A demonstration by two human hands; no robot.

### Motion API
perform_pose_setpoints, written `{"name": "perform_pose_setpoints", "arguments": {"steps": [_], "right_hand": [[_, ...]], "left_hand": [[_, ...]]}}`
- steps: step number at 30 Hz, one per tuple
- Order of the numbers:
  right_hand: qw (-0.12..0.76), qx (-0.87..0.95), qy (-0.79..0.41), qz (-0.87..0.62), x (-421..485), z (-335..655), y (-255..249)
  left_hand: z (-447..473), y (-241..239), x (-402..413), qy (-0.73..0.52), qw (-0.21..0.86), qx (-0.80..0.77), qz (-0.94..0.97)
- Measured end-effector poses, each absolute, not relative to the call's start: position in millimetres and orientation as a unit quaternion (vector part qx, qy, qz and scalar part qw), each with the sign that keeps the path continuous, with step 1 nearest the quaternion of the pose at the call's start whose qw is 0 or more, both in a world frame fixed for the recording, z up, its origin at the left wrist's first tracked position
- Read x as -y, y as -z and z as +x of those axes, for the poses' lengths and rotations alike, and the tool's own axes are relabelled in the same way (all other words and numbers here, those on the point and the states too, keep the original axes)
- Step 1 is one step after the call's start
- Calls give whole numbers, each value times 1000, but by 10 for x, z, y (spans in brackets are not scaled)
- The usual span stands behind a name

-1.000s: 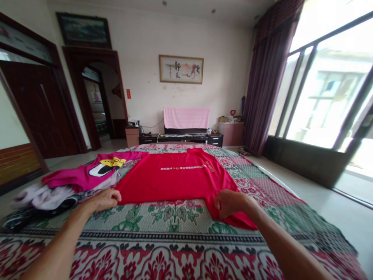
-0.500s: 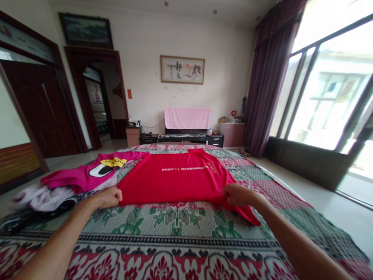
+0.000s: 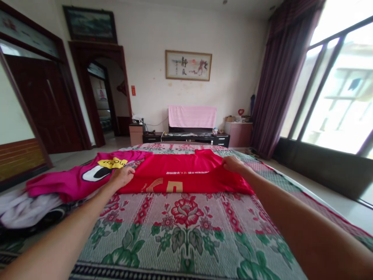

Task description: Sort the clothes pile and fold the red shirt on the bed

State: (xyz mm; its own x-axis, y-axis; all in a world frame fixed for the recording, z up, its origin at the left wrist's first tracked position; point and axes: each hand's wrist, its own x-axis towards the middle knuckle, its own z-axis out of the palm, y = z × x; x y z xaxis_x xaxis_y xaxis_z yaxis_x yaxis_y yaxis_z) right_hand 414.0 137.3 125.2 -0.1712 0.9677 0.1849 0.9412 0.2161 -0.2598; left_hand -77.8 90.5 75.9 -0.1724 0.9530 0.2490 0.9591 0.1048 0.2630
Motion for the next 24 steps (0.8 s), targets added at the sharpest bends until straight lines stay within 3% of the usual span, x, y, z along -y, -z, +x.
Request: {"name": "perform_pose_setpoints", "arguments": {"steps": [6,15,24], "right_hand": [[272,617,51,-736,-1325,4317,-944],[259,672,34,-694,-950,4584,-694],[169,734,11,-657,-1327,4034,-729]], "left_hand": [[-767,-436,-851,224,77,765,-599],[-820,-204,-675,211,92,745,-627],[-831,-168,-684,207,107,745,-625]]}}
